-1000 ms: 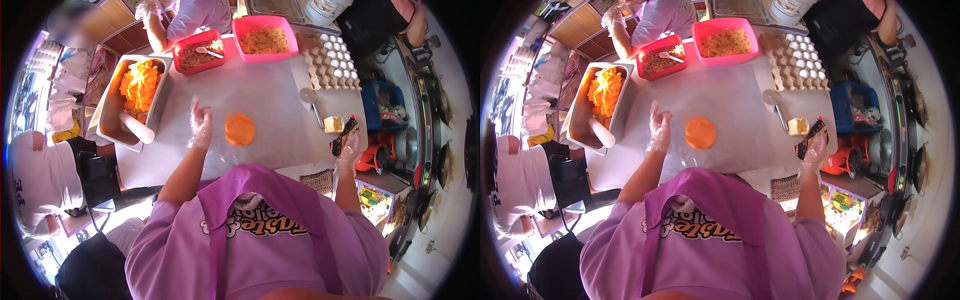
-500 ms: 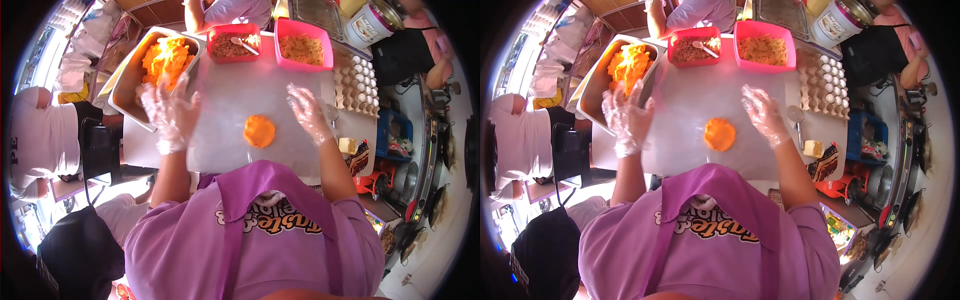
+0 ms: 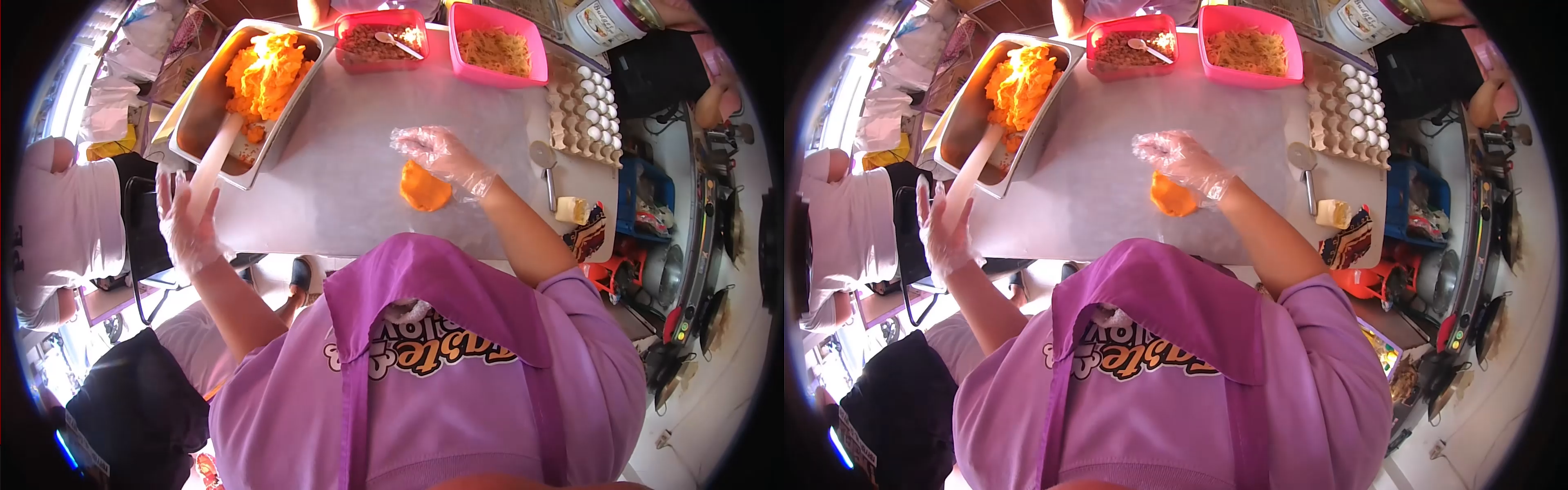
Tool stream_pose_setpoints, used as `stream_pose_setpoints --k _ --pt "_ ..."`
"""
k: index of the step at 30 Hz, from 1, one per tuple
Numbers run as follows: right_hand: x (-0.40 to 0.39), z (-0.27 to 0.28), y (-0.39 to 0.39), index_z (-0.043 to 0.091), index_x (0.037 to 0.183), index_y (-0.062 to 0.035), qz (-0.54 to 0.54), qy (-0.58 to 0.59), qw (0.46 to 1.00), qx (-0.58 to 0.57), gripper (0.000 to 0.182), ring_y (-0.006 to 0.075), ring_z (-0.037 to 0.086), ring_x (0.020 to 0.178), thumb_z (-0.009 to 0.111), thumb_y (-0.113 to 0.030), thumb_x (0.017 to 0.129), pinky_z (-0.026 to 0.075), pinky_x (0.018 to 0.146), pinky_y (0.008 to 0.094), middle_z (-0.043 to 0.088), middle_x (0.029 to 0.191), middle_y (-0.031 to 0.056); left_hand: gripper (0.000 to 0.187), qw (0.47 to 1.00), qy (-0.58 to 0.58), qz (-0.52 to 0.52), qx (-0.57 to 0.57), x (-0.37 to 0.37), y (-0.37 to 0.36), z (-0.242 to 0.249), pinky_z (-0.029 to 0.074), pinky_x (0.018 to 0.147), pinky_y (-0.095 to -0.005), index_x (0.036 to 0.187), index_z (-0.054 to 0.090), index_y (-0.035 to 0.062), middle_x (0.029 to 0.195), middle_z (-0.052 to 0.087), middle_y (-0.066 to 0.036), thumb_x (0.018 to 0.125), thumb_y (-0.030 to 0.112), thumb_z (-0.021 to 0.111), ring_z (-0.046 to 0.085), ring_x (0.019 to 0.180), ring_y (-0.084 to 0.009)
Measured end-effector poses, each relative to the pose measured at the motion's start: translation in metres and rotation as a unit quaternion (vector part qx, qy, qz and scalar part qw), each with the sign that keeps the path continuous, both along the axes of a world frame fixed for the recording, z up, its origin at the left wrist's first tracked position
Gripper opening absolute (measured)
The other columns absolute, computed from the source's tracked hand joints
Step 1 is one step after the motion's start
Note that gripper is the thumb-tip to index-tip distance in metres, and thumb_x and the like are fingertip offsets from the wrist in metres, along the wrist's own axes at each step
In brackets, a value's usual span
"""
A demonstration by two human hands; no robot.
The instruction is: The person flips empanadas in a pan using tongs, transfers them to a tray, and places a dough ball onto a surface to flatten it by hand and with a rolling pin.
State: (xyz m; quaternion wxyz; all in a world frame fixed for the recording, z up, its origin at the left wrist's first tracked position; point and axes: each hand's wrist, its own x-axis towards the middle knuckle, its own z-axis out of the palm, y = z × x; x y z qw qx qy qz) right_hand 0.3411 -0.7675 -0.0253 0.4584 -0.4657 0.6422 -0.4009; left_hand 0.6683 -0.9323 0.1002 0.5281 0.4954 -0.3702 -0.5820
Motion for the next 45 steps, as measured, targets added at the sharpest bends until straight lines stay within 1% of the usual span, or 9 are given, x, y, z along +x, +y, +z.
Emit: stream_pose_setpoints --k 10,18,24,26,30,31,32,34,45 --pt "0.062 0.041 -0.053 0.044 0.132 0.0005 0.091 -0.394 0.912 -0.068 0.051 0.0194 0.055 0.111 0.063 -0.022 0.089 0.045 0.094 0.0317 0.054 0.126 0.0154 0.068 0.990 0.033 -0.021 -0.134 -0.028 0.111 0.049 0.043 0.099 -0.0518 0.145 0.026 0.0131 0.148 0.021 -0.024 0.084 0.008 0.054 0.031 0.134 -0.0342" --pt "0.005 0.075 -0.103 0.050 0.105 -0.0014 -0.123 -0.686 0.700 -0.157 0.078 0.0294 0.058 0.087 0.065 -0.069 0.069 0.050 0.083 0.0451 0.056 0.093 0.0175 0.103 0.955 0.157 -0.244 -0.056 -0.066 0.143 0.001 0.043 0.097 -0.0560 0.149 0.005 0.0271 0.135 0.035 -0.011 0.073 0.018 0.074 0.041 0.125 -0.0321" --pt "-0.049 0.079 -0.049 0.054 0.107 -0.0033 -0.189 -0.487 0.810 -0.267 0.059 0.0171 0.054 0.062 0.072 -0.050 0.075 0.048 0.061 0.0281 0.057 0.071 0.0064 0.093 0.922 -0.051 -0.380 -0.059 -0.105 0.152 -0.131 0.041 0.098 -0.0407 0.149 0.010 0.0113 0.135 0.036 -0.021 0.078 0.021 0.069 0.040 0.127 -0.0317" --pt "-0.040 0.115 -0.040 0.049 0.113 -0.0035 -0.118 -0.405 0.856 -0.299 0.036 0.0117 0.042 0.047 0.062 -0.027 0.090 0.036 0.047 0.0273 0.044 0.058 0.0000 0.075 0.783 -0.435 -0.385 -0.223 -0.122 0.161 -0.151 0.038 0.101 -0.0421 0.142 0.028 0.0038 0.129 0.043 -0.021 0.079 0.015 0.067 0.040 0.125 -0.0344" --pt "-0.004 0.122 -0.022 0.053 0.125 -0.0067 0.020 -0.189 0.967 -0.170 0.059 0.0179 0.061 0.101 0.078 -0.029 0.076 0.051 0.079 0.0315 0.064 0.112 0.0088 0.062 0.678 -0.347 -0.516 -0.391 -0.161 0.178 -0.187 0.032 0.106 -0.0449 0.135 0.040 0.0031 0.132 0.045 -0.018 0.080 0.017 0.066 0.040 0.126 -0.0349" --pt "-0.001 0.097 -0.026 0.050 0.128 -0.0099 0.076 -0.026 0.975 -0.207 0.061 0.0202 0.062 0.100 0.073 -0.035 0.078 0.051 0.080 0.0336 0.064 0.112 0.0094 0.065 0.563 -0.326 -0.576 -0.494 -0.175 0.181 -0.200 0.029 0.108 -0.0464 0.136 0.039 0.0048 0.136 0.042 -0.015 0.080 0.023 0.064 0.038 0.128 -0.0343" --pt "0.001 0.069 -0.028 0.048 0.132 -0.0132 0.129 0.139 0.952 -0.239 0.062 0.0225 0.063 0.100 0.069 -0.042 0.081 0.051 0.081 0.0356 0.064 0.112 0.0101 0.067 0.432 -0.296 -0.619 -0.585 -0.183 0.185 -0.209 0.026 0.110 -0.0479 0.138 0.037 0.0065 0.140 0.039 -0.013 0.080 0.029 0.063 0.037 0.130 -0.0337" --pt "0.014 0.047 -0.013 0.042 0.137 -0.0199 0.210 0.405 0.890 -0.018 0.068 0.0254 0.063 0.098 0.056 -0.058 0.083 0.051 0.083 0.0387 0.065 0.105 0.0109 0.067 0.444 -0.309 -0.629 -0.558 -0.187 0.196 -0.218 0.023 0.111 -0.0488 0.140 0.036 0.0089 0.142 0.037 -0.011 0.082 0.035 0.058 0.035 0.131 -0.0327" --pt "0.026 -0.018 0.015 0.032 0.139 -0.0450 0.486 0.501 0.715 0.033 0.050 0.0269 0.062 0.093 0.037 -0.057 0.090 0.053 0.074 0.0445 0.059 0.105 0.0102 0.067 0.422 -0.421 -0.721 -0.354 -0.180 0.196 -0.233 0.020 0.112 -0.0502 0.145 0.029 0.0170 0.149 0.028 -0.011 0.089 0.051 0.044 0.027 0.137 -0.0319"
